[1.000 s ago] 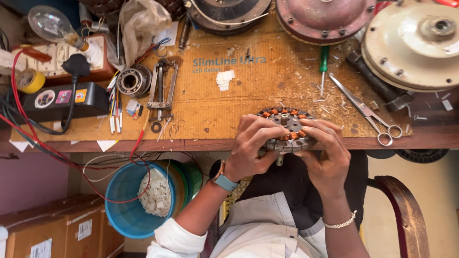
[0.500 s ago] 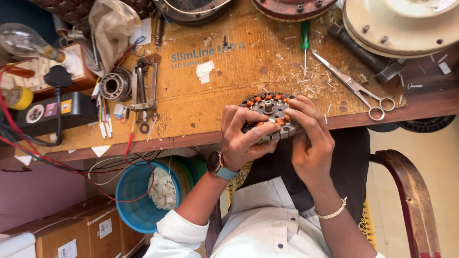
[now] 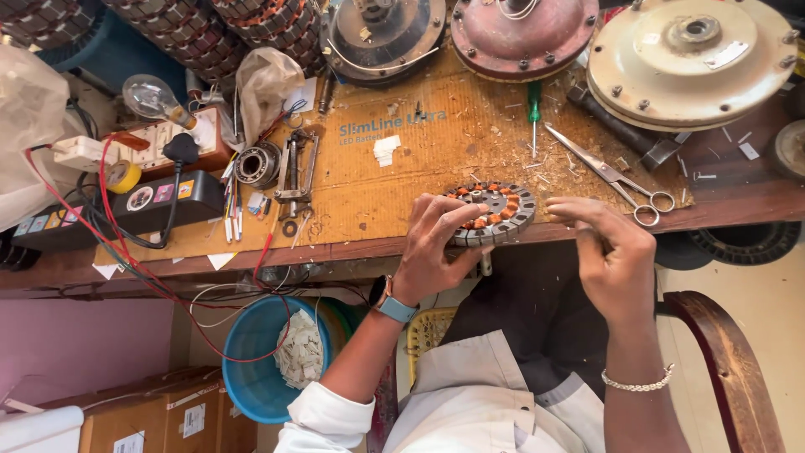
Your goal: The person inserts small white insulating pieces into the slots of a motor stator core. They use a green screwdriver to press the pieces into place and scissors to trim excess material from the inserted pieces.
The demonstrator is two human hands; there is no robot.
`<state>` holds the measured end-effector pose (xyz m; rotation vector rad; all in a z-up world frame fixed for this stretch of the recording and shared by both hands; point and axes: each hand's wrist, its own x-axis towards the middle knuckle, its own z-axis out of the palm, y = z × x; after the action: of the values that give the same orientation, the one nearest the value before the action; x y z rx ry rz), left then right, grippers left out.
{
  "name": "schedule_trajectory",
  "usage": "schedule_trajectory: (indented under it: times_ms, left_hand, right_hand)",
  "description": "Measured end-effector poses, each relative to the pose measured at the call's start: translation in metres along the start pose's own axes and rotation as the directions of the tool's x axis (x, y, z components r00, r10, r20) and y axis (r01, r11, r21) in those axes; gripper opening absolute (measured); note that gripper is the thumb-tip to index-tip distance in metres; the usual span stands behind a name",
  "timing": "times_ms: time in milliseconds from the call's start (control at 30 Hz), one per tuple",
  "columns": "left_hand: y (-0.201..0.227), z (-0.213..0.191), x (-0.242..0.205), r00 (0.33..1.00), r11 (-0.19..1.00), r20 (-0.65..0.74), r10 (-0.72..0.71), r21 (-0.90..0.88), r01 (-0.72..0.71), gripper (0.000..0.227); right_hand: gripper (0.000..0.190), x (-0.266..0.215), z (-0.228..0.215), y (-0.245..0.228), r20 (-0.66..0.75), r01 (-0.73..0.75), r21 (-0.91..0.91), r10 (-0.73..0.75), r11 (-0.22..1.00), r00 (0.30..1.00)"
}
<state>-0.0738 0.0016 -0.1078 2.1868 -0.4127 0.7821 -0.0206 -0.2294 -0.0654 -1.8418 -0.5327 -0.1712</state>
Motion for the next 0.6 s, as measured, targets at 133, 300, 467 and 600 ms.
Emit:
schedule_trajectory:
  times_ms: [133,300,467,600]
  left_hand:
    - [-0.012,0.003,0.002,0.998,0.999,0.055,0.037,-0.021,-0.036,0.057]
    - [-0.021,-0.001,-0.001,0.993,0.997,0.108,0.054,-0.067,-0.047,0.063]
    - [-0.01,-0.002,0.002,0.997,0.998,0.076,-0.029,-0.048,0.033,0.061]
    - [-0.001,0.002,0.021,0.991,0.988,0.006,-0.137,-0.071,0.137,0.047]
  right_hand:
    - [0.033,0.015,-0.002,0.018,0.019,0.035,-0.072,-0.034,0.997,0.999]
    - [0.034,0.072,-0.008,0.045,0.176,0.238,-0.338,-0.187,0.911,0.966]
    - [0.044,0.127,0.005,0.058,0.458,0.452,-0.417,-0.248,0.788,0.854]
    - [0.058,0.16,0.012,0.063,0.681,0.595,-0.512,-0.13,0.62,0.721]
